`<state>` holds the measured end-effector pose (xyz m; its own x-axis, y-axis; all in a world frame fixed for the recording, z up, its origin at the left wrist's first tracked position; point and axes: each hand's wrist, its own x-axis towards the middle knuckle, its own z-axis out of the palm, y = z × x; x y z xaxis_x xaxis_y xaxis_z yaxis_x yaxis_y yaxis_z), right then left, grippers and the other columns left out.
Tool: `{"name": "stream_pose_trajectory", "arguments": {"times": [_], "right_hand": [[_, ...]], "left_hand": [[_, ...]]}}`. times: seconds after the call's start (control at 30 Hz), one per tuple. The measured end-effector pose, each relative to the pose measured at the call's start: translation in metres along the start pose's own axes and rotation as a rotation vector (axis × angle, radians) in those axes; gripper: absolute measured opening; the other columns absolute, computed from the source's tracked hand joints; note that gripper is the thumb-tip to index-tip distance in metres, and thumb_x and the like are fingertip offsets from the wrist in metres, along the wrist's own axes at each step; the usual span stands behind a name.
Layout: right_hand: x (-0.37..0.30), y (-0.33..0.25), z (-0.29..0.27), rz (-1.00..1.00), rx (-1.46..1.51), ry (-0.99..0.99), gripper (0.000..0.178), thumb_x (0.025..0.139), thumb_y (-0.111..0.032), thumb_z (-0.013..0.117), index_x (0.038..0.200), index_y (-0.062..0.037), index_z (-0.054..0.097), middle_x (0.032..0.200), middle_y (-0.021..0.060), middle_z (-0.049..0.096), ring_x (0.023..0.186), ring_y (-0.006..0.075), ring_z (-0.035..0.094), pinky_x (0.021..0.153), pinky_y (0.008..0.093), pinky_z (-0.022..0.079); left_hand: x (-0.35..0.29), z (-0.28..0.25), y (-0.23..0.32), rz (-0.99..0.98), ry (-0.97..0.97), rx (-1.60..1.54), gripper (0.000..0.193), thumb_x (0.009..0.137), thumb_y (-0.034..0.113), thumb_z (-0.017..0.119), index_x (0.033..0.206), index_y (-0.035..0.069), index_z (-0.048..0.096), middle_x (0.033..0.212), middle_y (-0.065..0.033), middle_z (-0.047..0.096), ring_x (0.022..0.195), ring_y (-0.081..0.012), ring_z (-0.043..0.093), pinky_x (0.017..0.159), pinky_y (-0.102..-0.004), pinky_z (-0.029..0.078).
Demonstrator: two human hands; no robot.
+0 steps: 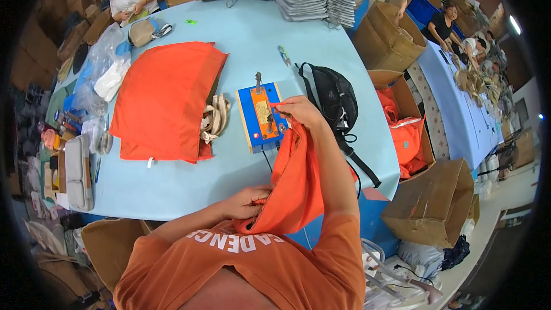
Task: Inspecting orange fabric bags, trimming loose threads with scissors, and turning them right-side out.
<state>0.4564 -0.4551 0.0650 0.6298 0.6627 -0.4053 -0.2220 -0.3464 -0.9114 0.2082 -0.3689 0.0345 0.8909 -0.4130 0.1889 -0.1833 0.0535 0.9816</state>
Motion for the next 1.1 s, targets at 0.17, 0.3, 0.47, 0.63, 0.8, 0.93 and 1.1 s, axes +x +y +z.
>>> {"name": "stream_pose_trajectory", "arguments": {"times": [0.17, 0.3, 0.47, 0.63, 0.8, 0.93, 1.1], "right_hand": [[0.001, 0.000, 0.002, -0.007, -0.008, -0.004, 0.014, 0.076, -0.009, 0.057, 0.080, 0.0045, 0.060, 0.061, 0.0049, 0.054, 0.050, 0.0079, 0.045, 0.045, 0.0190, 0.033], [-0.002, -0.005, 0.004, -0.016, -0.043, -0.021, 0.014, 0.076, -0.009, 0.057, 0.079, 0.0047, 0.060, 0.061, 0.0048, 0.054, 0.051, 0.0082, 0.046, 0.045, 0.0190, 0.034], [0.000, -0.003, 0.004, -0.020, 0.004, -0.027, 0.014, 0.075, -0.009, 0.057, 0.079, 0.0046, 0.060, 0.061, 0.0048, 0.054, 0.051, 0.0082, 0.046, 0.045, 0.0190, 0.034], [0.003, -0.002, 0.000, -0.004, -0.010, -0.067, 0.015, 0.074, -0.010, 0.059, 0.080, 0.0034, 0.063, 0.067, 0.0044, 0.058, 0.057, 0.0075, 0.049, 0.051, 0.0192, 0.038], [-0.001, -0.008, 0.002, -0.009, 0.026, -0.070, 0.014, 0.073, -0.010, 0.060, 0.080, 0.0023, 0.064, 0.066, 0.0038, 0.057, 0.056, 0.0067, 0.048, 0.050, 0.0191, 0.037], [0.006, 0.000, -0.003, -0.007, -0.001, -0.076, 0.014, 0.072, -0.010, 0.060, 0.079, 0.0022, 0.064, 0.064, 0.0041, 0.057, 0.056, 0.0070, 0.049, 0.050, 0.0192, 0.037], [0.006, -0.001, -0.002, -0.026, -0.119, -0.005, 0.017, 0.072, -0.012, 0.061, 0.079, 0.0031, 0.063, 0.063, 0.0043, 0.058, 0.055, 0.0079, 0.049, 0.050, 0.0194, 0.037]], "left_hand": [[-0.002, -0.001, 0.000, 0.002, 0.021, 0.004, 0.009, 0.076, 0.005, 0.054, 0.079, -0.003, 0.049, 0.124, -0.0235, 0.037, 0.118, -0.0335, 0.035, 0.091, -0.0355, 0.033], [-0.002, 0.000, 0.002, -0.039, 0.055, -0.017, 0.010, 0.077, 0.006, 0.054, 0.079, -0.002, 0.050, 0.124, -0.0224, 0.038, 0.117, -0.0315, 0.036, 0.091, -0.0347, 0.033], [-0.002, 0.001, 0.004, -0.040, 0.078, -0.050, 0.011, 0.078, 0.007, 0.055, 0.083, -0.003, 0.051, 0.124, -0.0208, 0.039, 0.117, -0.0305, 0.037, 0.091, -0.0340, 0.033], [-0.001, 0.000, 0.006, -0.066, 0.087, -0.050, 0.012, 0.078, 0.007, 0.054, 0.085, -0.003, 0.052, 0.125, -0.0205, 0.038, 0.117, -0.0301, 0.037, 0.091, -0.0340, 0.033], [-0.001, -0.002, 0.006, -0.062, 0.086, -0.063, 0.010, 0.078, 0.006, 0.054, 0.081, -0.003, 0.051, 0.124, -0.0221, 0.038, 0.117, -0.0313, 0.036, 0.091, -0.0343, 0.033], [-0.001, -0.001, 0.006, -0.076, 0.107, -0.071, 0.009, 0.078, 0.006, 0.054, 0.078, -0.002, 0.050, 0.123, -0.0224, 0.039, 0.117, -0.0315, 0.036, 0.091, -0.0344, 0.032], [-0.003, -0.001, 0.000, -0.064, 0.110, -0.076, 0.010, 0.078, 0.006, 0.054, 0.081, -0.003, 0.051, 0.123, -0.0218, 0.039, 0.116, -0.0307, 0.037, 0.092, -0.0344, 0.032]]}}
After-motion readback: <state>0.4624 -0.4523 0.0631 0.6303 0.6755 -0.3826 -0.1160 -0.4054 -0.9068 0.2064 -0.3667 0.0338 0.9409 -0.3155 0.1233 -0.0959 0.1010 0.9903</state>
